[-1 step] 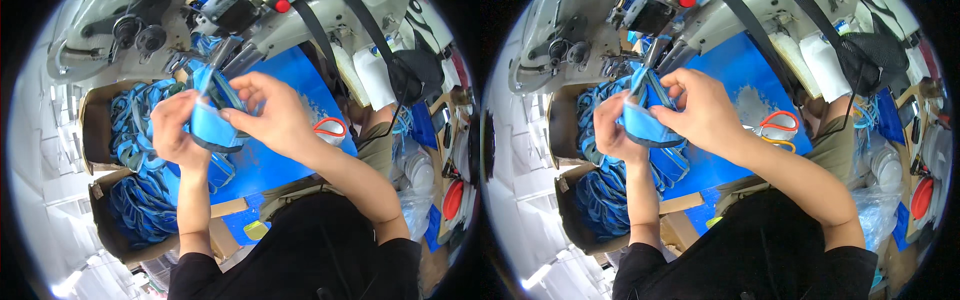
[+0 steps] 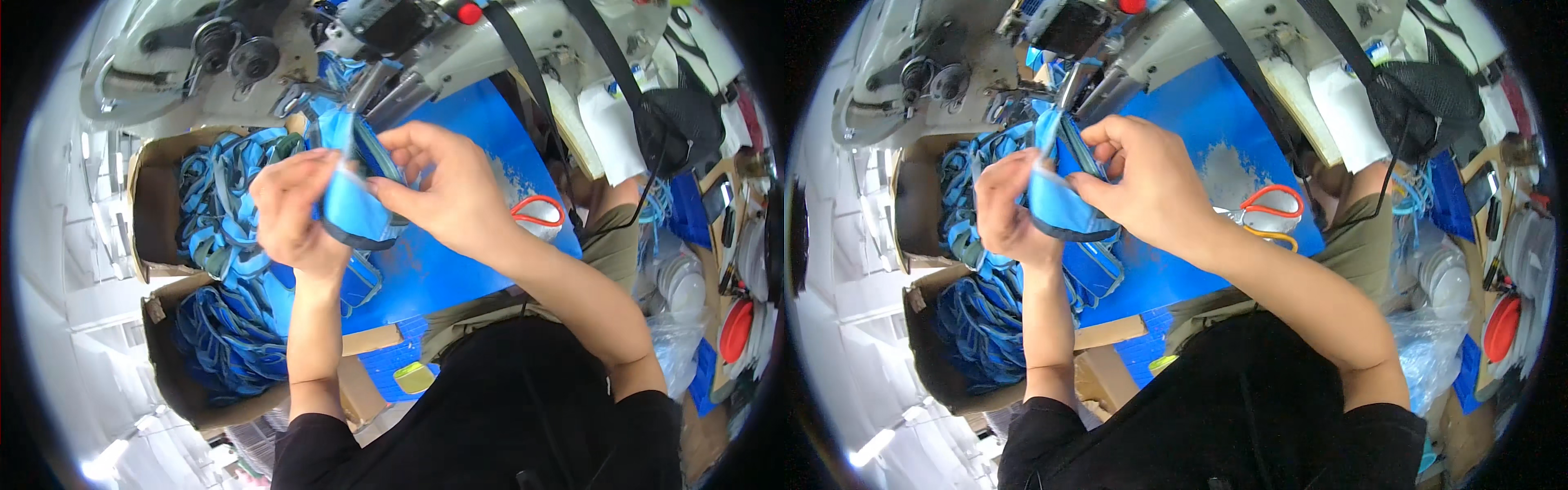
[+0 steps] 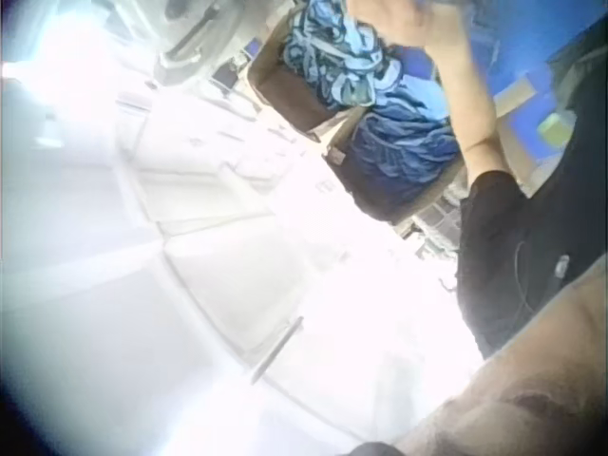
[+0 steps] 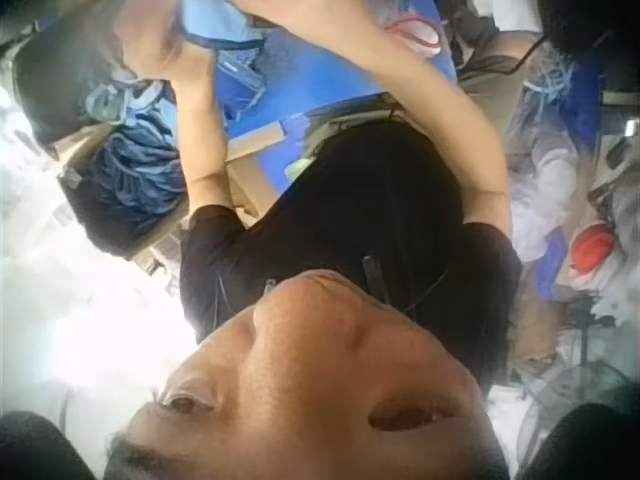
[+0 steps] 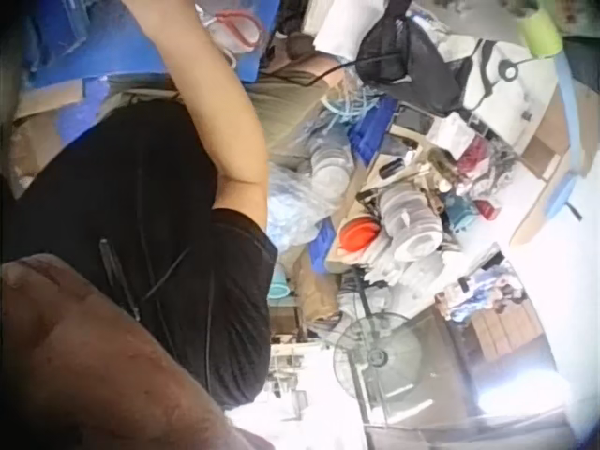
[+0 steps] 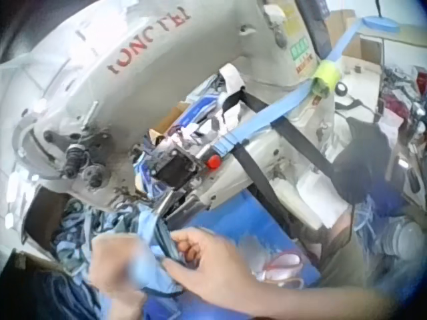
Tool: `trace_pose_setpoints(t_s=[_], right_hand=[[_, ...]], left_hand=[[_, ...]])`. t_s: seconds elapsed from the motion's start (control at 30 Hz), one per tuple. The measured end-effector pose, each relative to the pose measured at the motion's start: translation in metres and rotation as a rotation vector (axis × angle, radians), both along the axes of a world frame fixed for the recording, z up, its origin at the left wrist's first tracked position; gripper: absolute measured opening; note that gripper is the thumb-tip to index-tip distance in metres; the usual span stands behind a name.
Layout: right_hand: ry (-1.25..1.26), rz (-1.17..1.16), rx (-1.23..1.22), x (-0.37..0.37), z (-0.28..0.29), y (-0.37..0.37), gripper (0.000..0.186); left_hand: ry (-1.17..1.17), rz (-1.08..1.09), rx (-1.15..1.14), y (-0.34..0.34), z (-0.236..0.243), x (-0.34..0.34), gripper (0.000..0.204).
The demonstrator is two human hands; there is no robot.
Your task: The person sews blue fabric pouches using a sewing machine, then trims excess threads with scissors. They repeatedly pick up pouches from a pile, align them under the machine, sew along the edges, and trim the threads before placing the finished items aside.
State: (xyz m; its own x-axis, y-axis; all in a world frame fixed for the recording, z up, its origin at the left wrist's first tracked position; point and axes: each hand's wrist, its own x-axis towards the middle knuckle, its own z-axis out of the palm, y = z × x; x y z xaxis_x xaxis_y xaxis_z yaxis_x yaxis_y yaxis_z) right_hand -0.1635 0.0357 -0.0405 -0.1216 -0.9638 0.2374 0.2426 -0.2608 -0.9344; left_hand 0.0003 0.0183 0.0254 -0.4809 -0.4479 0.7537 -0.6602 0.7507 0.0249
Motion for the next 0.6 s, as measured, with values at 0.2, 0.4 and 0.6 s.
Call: trace_pose_setpoints(t_s=[0.2,0.4,0.6], right_hand=[[-0.083,0.109,0.086,0.005,-0.011,0.004,0.023],[-0.044,0.042,0.031,0.006,-0.018,0.006,0.019],[-0.004,0.03,0.048,0.014,-0.016,-0.014,0.019]], left_hand=[[-0.18,0.016,-0.072,0.001,-0.007,-0.004,0.027],[-0.145,-0.02,0.025,-0.001,-0.005,-0.003,0.03],[-0.158,-0.023,0.029,-0.028,0.0,0.007,0.025]])
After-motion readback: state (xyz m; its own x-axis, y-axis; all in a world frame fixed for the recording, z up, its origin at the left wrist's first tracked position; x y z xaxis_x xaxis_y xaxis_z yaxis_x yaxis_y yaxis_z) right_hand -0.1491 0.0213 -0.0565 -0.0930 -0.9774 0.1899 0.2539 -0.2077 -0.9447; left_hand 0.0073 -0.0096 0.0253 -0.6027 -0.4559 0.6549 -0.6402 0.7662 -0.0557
